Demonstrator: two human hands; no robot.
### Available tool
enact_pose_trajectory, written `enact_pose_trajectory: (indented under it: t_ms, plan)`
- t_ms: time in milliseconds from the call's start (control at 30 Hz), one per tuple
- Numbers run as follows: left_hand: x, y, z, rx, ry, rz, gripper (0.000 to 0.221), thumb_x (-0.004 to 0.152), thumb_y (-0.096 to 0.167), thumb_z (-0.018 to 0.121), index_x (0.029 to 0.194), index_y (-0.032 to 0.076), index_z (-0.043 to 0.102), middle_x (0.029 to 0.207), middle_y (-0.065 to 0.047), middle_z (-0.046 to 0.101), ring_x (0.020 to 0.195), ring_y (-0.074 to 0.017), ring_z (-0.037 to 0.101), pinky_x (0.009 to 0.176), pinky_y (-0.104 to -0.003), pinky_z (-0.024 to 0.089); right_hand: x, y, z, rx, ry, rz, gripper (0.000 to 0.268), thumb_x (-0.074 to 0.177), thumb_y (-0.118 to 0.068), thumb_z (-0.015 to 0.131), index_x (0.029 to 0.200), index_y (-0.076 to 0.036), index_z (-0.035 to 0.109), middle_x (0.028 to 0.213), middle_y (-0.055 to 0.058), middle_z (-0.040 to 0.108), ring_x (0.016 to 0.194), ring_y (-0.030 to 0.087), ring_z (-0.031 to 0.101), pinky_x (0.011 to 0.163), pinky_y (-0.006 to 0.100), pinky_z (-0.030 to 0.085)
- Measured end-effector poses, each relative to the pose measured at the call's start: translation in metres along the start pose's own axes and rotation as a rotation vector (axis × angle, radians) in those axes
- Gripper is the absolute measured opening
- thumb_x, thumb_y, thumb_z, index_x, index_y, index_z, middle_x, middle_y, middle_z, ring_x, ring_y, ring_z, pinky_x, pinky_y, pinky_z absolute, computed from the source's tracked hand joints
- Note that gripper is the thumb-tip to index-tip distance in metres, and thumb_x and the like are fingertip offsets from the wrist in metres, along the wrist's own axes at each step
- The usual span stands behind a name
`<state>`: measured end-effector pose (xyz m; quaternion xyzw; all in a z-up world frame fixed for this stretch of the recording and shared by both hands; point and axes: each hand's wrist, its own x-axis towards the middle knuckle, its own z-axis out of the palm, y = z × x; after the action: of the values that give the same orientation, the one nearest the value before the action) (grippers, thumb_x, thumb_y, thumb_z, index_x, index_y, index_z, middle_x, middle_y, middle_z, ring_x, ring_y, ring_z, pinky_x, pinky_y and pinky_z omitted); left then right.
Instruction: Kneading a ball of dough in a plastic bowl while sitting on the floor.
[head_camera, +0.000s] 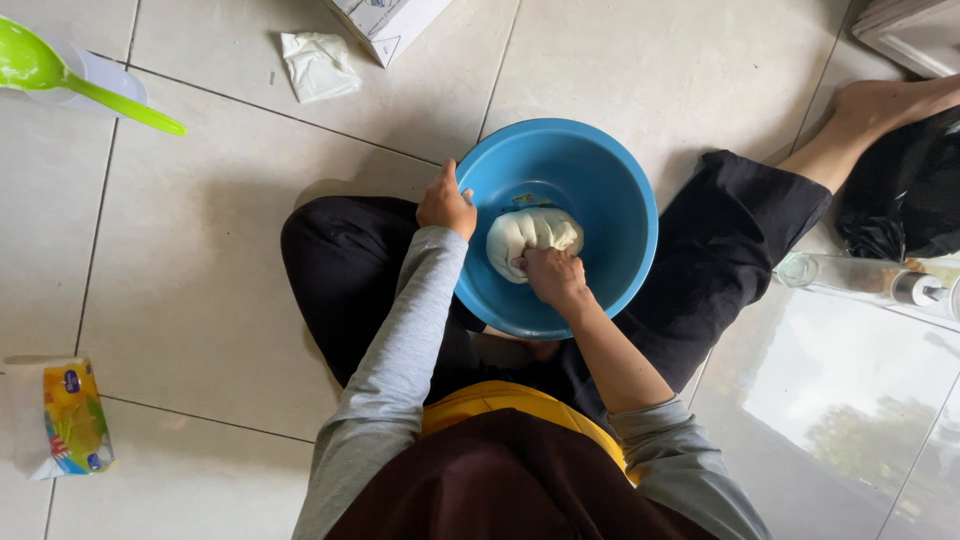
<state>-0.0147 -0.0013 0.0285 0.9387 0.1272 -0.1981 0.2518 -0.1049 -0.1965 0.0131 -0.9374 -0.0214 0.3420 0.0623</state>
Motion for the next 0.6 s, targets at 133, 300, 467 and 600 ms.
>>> enact_pose_trajectory:
  t_ms: [133, 300, 467, 600]
  plan:
    - [0.002, -0.001, 0.004, 0.018, -0.002, 0.007, 0.050, 0.103, 0.026, 0.061, 0.148, 0.012, 0.044, 0.132, -0.009, 0.067, 0.115, -0.0310, 0.069, 0.090, -0.050, 0.061, 0.016, -0.013, 0.014, -0.066, 0.001, -0.006, 0.042, 0.104, -0.050, 0.047, 0.091, -0.022, 0.076, 0.079, 0.006, 0.075, 0.085, 0.030, 0.078, 0.073, 0.047, 0.062]
    - [0.005, -0.007, 0.009, 0.021, -0.014, 0.024, 0.050, 0.101, 0.024, 0.064, 0.145, 0.012, 0.045, 0.128, -0.010, 0.069, 0.110, -0.0327, 0.071, 0.086, -0.051, 0.063, 0.058, -0.023, 0.040, -0.078, 0.081, 0.048, 0.034, 0.098, -0.034, 0.056, 0.074, -0.021, 0.076, 0.067, 0.001, 0.070, 0.071, 0.027, 0.076, 0.055, 0.049, 0.061]
    - [0.004, -0.005, 0.002, 0.001, -0.031, 0.028, 0.046, 0.101, 0.021, 0.065, 0.142, 0.013, 0.046, 0.124, -0.013, 0.070, 0.106, -0.0356, 0.072, 0.082, -0.052, 0.064, 0.087, -0.026, 0.041, -0.018, 0.177, -0.008, 0.035, 0.096, -0.037, 0.057, 0.068, -0.021, 0.072, 0.061, 0.004, 0.068, 0.069, 0.030, 0.077, 0.059, 0.046, 0.062]
    - [0.007, -0.010, 0.005, -0.024, -0.031, 0.034, 0.040, 0.100, 0.021, 0.065, 0.136, 0.014, 0.048, 0.119, -0.012, 0.071, 0.102, -0.0354, 0.073, 0.079, -0.051, 0.065, 0.096, -0.034, 0.018, 0.064, 0.133, 0.005, 0.037, 0.097, -0.034, 0.054, 0.068, -0.018, 0.072, 0.064, 0.007, 0.071, 0.071, 0.033, 0.078, 0.062, 0.049, 0.062]
